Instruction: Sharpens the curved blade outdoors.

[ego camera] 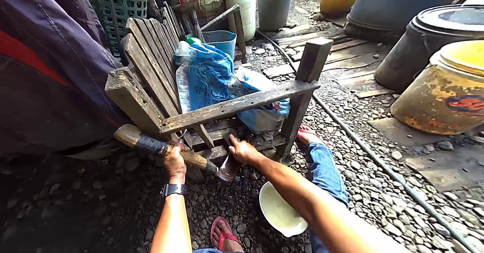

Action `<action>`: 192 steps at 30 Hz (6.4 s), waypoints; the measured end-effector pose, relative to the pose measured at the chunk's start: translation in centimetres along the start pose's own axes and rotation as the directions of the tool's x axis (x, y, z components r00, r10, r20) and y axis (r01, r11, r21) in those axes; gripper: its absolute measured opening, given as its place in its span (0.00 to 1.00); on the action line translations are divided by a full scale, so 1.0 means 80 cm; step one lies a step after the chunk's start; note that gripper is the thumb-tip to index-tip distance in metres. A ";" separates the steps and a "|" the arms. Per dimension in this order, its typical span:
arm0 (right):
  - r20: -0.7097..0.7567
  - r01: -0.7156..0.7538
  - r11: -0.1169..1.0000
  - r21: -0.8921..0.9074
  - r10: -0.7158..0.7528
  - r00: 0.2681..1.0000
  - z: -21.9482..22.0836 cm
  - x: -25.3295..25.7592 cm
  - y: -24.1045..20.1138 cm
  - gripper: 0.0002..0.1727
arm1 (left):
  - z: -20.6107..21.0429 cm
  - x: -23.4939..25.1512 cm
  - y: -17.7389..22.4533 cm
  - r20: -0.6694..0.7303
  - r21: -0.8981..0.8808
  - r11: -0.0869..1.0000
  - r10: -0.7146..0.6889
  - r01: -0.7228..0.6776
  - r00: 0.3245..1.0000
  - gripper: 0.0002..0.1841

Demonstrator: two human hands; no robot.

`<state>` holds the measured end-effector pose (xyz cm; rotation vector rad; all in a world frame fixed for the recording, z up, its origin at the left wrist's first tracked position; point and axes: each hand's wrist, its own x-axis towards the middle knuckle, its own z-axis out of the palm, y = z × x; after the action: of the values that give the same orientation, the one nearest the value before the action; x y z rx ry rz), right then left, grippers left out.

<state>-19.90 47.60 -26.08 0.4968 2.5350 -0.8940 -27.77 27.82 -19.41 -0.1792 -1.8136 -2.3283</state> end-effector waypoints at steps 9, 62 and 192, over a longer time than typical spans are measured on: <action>-0.042 -0.072 0.997 -0.010 0.072 0.997 -0.011 0.003 0.010 0.37 | 0.001 -0.001 0.002 -0.006 -0.007 1.000 -0.019 0.019 1.000 0.13; -0.034 -0.042 0.999 0.021 0.043 0.998 0.021 -0.030 0.030 0.38 | 0.008 -0.004 0.005 -0.062 0.001 1.000 -0.028 0.028 0.998 0.12; 0.029 0.060 0.998 -0.009 -0.060 0.998 -0.003 -0.005 0.019 0.37 | 0.007 0.001 -0.001 -0.069 0.030 0.999 -0.011 0.013 0.998 0.12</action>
<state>-18.92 48.78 -26.53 0.4039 2.5393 -0.9025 -27.84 28.36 -19.34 -0.0827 -1.8205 -2.2840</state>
